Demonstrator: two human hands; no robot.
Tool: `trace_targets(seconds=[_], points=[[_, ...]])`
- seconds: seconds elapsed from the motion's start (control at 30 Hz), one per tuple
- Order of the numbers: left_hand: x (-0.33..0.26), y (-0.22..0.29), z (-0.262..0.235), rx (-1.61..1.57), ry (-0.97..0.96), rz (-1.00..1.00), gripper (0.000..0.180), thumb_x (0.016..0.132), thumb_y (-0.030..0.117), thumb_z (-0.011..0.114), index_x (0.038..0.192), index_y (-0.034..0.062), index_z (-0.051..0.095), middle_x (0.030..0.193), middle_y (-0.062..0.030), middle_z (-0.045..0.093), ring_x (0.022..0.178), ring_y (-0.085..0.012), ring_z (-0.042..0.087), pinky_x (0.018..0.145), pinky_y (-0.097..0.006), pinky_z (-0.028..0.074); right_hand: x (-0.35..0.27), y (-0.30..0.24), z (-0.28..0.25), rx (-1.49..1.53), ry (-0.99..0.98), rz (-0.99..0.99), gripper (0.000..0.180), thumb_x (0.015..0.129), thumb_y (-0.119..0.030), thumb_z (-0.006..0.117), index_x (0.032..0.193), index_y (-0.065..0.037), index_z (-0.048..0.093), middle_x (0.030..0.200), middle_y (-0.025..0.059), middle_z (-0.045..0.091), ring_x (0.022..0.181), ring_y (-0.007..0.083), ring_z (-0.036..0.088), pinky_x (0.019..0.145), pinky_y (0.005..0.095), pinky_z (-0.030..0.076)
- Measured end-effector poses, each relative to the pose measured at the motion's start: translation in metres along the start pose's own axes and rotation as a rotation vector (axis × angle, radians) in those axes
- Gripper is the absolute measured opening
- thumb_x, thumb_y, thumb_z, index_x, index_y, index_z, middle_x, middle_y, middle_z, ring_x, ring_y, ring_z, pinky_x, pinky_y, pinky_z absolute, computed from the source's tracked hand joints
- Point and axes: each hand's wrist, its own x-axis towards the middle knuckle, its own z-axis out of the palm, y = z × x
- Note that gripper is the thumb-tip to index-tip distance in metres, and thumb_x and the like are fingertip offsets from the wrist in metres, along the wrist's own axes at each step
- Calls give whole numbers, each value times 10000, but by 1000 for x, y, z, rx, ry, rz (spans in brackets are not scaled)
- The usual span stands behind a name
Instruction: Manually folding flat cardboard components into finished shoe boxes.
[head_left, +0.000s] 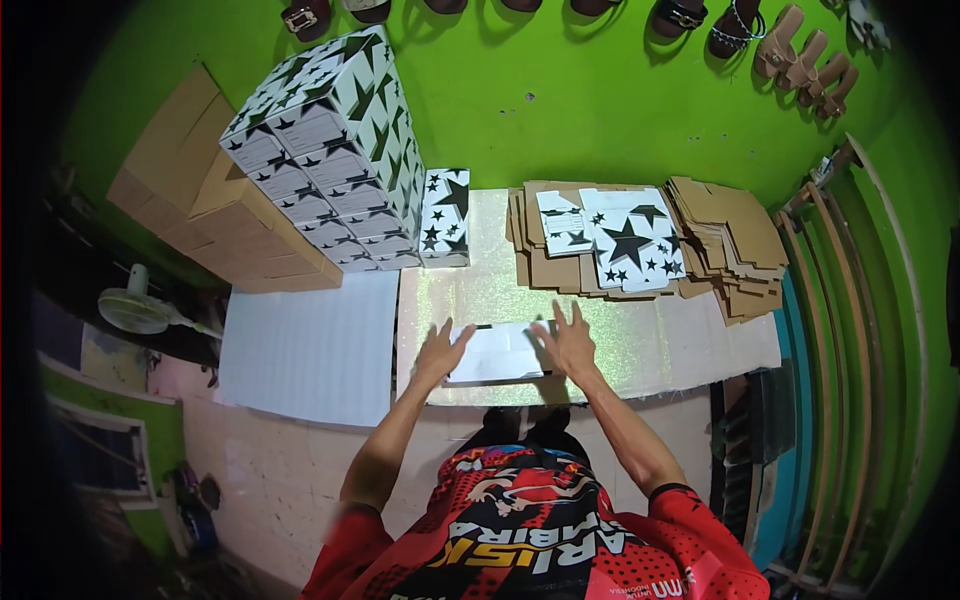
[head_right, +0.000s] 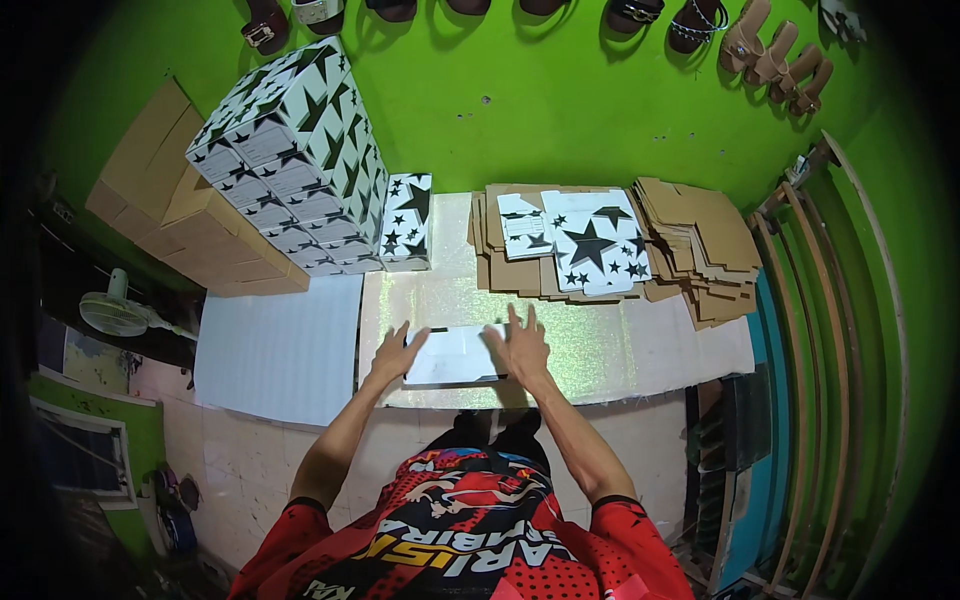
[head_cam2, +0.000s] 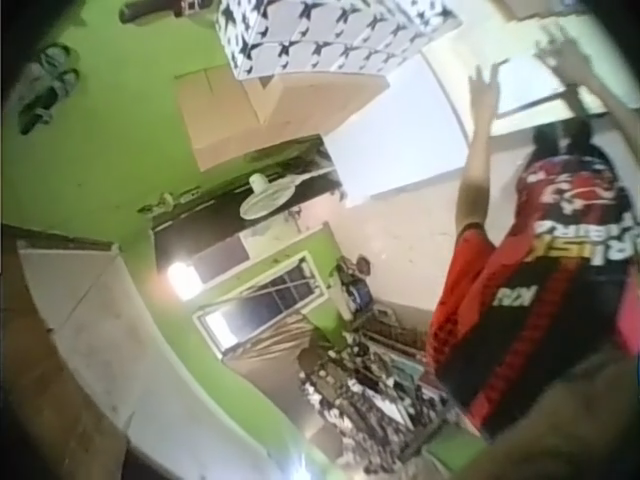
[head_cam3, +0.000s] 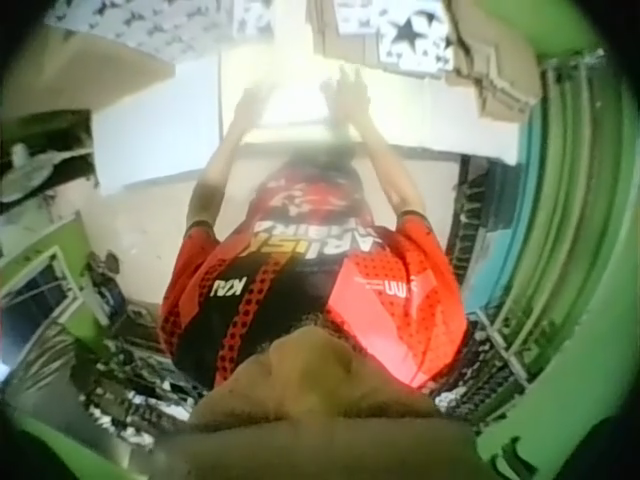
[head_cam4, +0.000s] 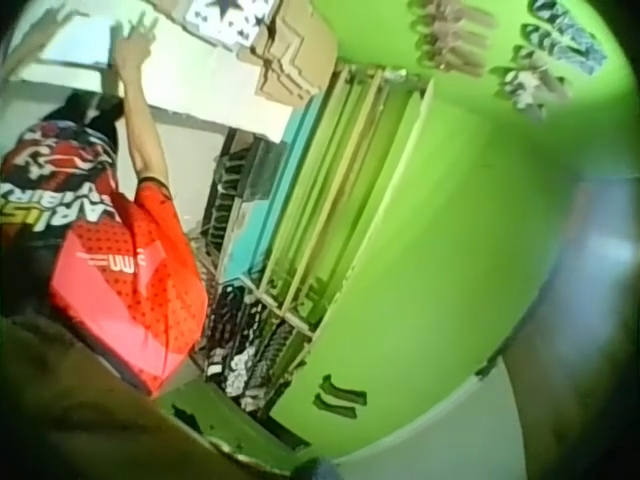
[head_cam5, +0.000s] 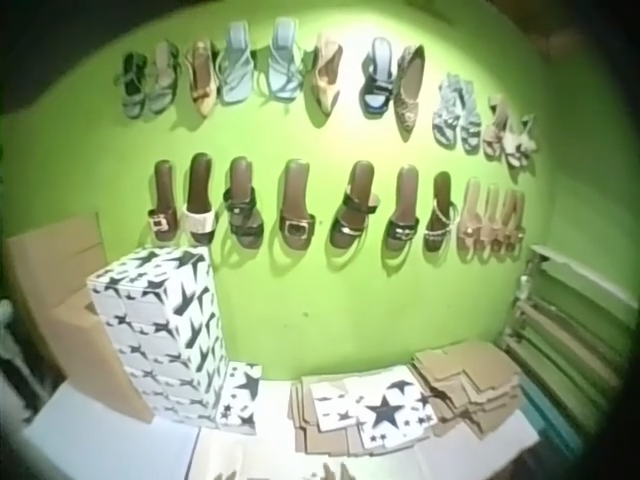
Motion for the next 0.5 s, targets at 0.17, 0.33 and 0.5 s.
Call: trace_targets(seconds=[0.17, 0.33, 0.5], points=[[-8, 12, -22, -159, -40, -102, 924, 910, 834, 465, 1533, 156, 547, 1402, -270, 648, 1367, -454, 567, 1148, -508, 422, 7, 9, -5, 45, -121, 146, 925, 981, -809, 366, 1573, -107, 474, 1300, 283, 679, 1191, 483, 664, 988, 597, 506], [-50, 4, -38, -466, 350, 249, 328, 963, 289, 768, 1090, 21, 629, 1125, -206, 718, 1064, -302, 724, 945, -384, 543, -26, 0, -37, 369, 120, 103, 788, 989, -659, 568, 1486, -48, 558, 1253, 251, 631, 1128, 397, 654, 940, 501, 516], [-80, -40, 3, -549, 430, 415, 519, 914, -7, 718, 1386, 3, 501, 1319, -211, 641, 1308, -272, 611, 1104, -367, 460, -54, 36, 1, 532, 235, -186, 656, 879, -274, 788, 1426, 19, 574, 1185, 245, 640, 1161, 387, 653, 974, 434, 531]])
